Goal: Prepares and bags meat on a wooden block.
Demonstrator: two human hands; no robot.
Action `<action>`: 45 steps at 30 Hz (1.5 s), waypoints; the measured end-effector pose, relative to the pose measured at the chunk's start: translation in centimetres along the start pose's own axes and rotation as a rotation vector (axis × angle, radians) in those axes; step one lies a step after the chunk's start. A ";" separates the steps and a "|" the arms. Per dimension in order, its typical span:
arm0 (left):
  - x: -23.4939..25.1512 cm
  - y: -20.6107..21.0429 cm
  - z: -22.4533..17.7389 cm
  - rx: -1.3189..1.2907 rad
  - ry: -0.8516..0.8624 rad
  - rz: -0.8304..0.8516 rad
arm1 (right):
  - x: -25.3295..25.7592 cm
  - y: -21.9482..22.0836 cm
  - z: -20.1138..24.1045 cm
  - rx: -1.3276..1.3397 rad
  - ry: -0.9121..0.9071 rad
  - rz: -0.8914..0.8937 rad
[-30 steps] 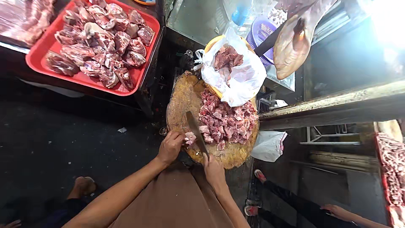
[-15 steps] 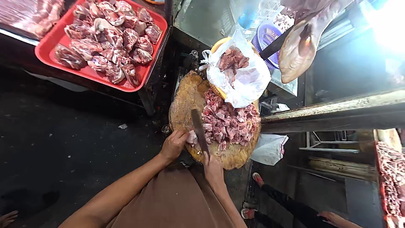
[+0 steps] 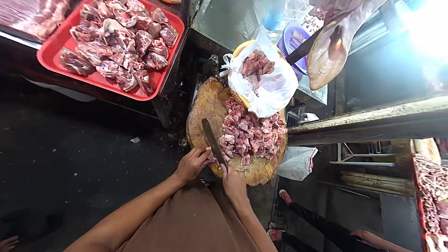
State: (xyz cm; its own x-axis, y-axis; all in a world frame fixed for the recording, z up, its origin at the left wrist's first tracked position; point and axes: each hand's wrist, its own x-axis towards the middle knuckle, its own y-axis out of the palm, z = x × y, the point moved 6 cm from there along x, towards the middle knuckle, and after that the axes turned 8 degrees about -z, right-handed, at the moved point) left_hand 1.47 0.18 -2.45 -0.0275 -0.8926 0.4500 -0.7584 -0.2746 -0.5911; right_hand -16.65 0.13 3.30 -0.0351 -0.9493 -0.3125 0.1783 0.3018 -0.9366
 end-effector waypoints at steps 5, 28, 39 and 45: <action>4.4 0.7 0.7 0.041 -0.223 0.054 | -0.9 -3.8 -2.8 0.280 0.009 -0.421; 14.7 12.9 -3.9 -0.106 -0.622 -0.351 | -4.7 2.3 -13.9 0.296 0.617 -0.571; 10.0 12.5 -5.7 -0.302 -0.586 -0.369 | -4.9 2.9 -15.4 0.579 0.685 -0.529; 12.4 14.7 -6.6 -0.049 -0.544 -0.478 | -2.4 -2.7 -19.1 0.536 0.805 -0.485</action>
State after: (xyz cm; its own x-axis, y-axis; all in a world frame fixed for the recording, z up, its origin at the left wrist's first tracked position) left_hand -14.35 -12.59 -1.15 0.6326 -0.7340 0.2473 -0.6353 -0.6744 -0.3763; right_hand -35.87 3.28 3.59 -0.8184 -0.5615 -0.1224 0.3714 -0.3542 -0.8583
